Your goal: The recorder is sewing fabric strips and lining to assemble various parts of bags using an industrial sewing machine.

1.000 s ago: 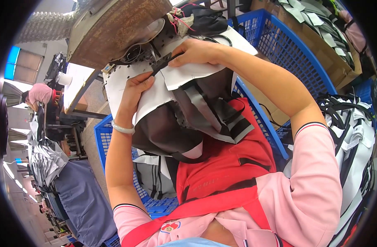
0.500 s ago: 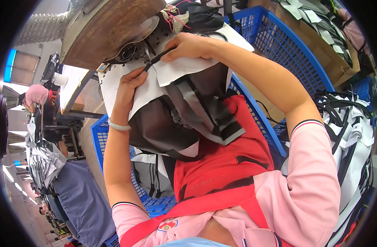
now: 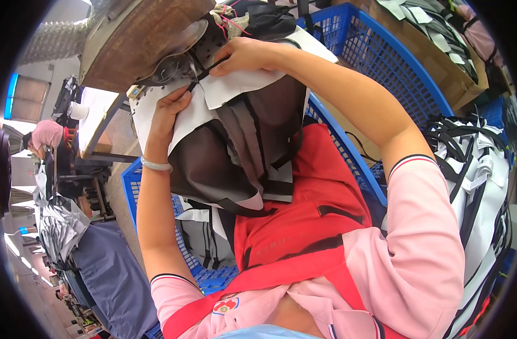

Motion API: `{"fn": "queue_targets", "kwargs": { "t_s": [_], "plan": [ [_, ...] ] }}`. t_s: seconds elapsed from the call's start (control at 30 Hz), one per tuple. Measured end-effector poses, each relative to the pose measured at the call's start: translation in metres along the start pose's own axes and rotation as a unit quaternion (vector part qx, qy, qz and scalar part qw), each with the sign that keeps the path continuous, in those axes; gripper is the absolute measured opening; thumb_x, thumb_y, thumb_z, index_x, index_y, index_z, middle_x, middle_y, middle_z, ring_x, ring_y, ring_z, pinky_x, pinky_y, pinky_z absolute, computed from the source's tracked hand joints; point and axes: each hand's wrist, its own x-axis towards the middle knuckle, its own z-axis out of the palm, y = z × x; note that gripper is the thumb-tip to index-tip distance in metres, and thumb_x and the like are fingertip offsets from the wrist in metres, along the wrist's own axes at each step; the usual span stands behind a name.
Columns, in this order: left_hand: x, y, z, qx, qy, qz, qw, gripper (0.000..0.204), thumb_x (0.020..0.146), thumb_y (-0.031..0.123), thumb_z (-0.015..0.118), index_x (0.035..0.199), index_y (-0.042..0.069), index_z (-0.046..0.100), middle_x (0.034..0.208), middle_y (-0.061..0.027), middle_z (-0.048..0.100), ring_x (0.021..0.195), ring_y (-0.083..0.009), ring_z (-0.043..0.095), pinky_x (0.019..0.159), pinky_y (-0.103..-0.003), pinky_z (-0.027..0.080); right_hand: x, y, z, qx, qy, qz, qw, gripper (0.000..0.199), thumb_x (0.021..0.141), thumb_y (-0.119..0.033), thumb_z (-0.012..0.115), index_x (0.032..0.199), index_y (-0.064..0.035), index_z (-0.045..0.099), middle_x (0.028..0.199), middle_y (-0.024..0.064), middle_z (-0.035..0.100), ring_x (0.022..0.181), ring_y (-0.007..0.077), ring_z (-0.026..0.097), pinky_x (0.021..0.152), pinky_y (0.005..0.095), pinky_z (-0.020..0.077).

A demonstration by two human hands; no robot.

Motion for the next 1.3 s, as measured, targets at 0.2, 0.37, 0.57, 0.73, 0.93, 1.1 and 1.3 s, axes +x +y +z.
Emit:
{"fn": "queue_targets", "kwargs": {
  "t_s": [0.2,0.37,0.57,0.73,0.93,1.1,1.3],
  "plan": [
    [-0.001,0.003,-0.001,0.011,0.015,0.004,1.000,0.031,0.089,0.012,0.069,0.117,-0.001,0.065,0.094,-0.0036,0.069,0.076,-0.0081,0.061,0.069,-0.021,0.050,-0.003,-0.003,0.001,-0.006,0.027,-0.040,0.999,0.042,0.085,-0.036,0.069,0.107,-0.0010,0.068,0.096,0.0094,0.066,0.089,0.0169,0.057,0.083,0.0312,0.0454],
    [-0.001,0.006,-0.002,0.035,0.004,0.013,0.999,0.033,0.088,0.011,0.069,0.118,-0.002,0.065,0.095,-0.0041,0.069,0.077,-0.0085,0.061,0.072,-0.022,0.050,-0.004,-0.004,0.001,0.001,0.047,-0.019,0.999,0.042,0.084,-0.038,0.069,0.107,-0.0027,0.068,0.094,0.0094,0.066,0.088,0.0170,0.058,0.082,0.0315,0.0456],
    [-0.008,0.009,-0.002,0.063,0.015,0.016,0.998,0.034,0.088,0.012,0.070,0.118,-0.003,0.064,0.094,-0.0049,0.069,0.076,-0.0084,0.061,0.070,-0.022,0.050,-0.013,-0.006,-0.001,-0.053,0.061,-0.038,0.996,0.039,0.086,-0.036,0.066,0.106,-0.0032,0.069,0.091,0.0078,0.066,0.086,0.0159,0.058,0.078,0.0308,0.0466],
    [-0.009,0.013,-0.002,0.070,-0.002,0.011,0.997,0.035,0.088,0.012,0.070,0.119,-0.004,0.063,0.094,-0.0053,0.069,0.077,-0.0085,0.061,0.071,-0.021,0.050,-0.014,-0.011,-0.002,-0.033,0.044,-0.037,0.998,0.038,0.087,-0.037,0.065,0.104,-0.0034,0.068,0.089,0.0061,0.065,0.083,0.0137,0.057,0.074,0.0303,0.0468],
    [-0.013,0.010,-0.004,0.072,0.007,0.017,0.997,0.038,0.088,0.013,0.070,0.121,-0.005,0.062,0.096,-0.0058,0.068,0.077,-0.0089,0.062,0.070,-0.022,0.050,-0.017,-0.011,-0.001,-0.015,0.007,-0.030,0.999,0.037,0.086,-0.035,0.068,0.105,-0.0034,0.069,0.089,0.0055,0.065,0.083,0.0130,0.057,0.074,0.0301,0.0465],
    [-0.011,0.010,-0.005,0.077,0.008,0.011,0.997,0.039,0.088,0.012,0.070,0.121,-0.006,0.061,0.097,-0.0065,0.068,0.078,-0.0093,0.062,0.071,-0.023,0.050,-0.010,-0.008,0.001,-0.002,0.012,-0.024,1.000,0.037,0.085,-0.034,0.069,0.106,-0.0030,0.069,0.091,0.0062,0.066,0.084,0.0135,0.058,0.075,0.0296,0.0468],
    [-0.008,0.011,-0.004,0.079,0.017,0.023,0.996,0.038,0.088,0.012,0.069,0.121,-0.005,0.061,0.096,-0.0062,0.068,0.078,-0.0094,0.062,0.071,-0.022,0.050,-0.004,-0.006,0.000,-0.007,0.034,-0.023,0.999,0.039,0.084,-0.033,0.069,0.107,-0.0018,0.069,0.093,0.0076,0.067,0.086,0.0151,0.059,0.079,0.0306,0.0474]
  ]
}}
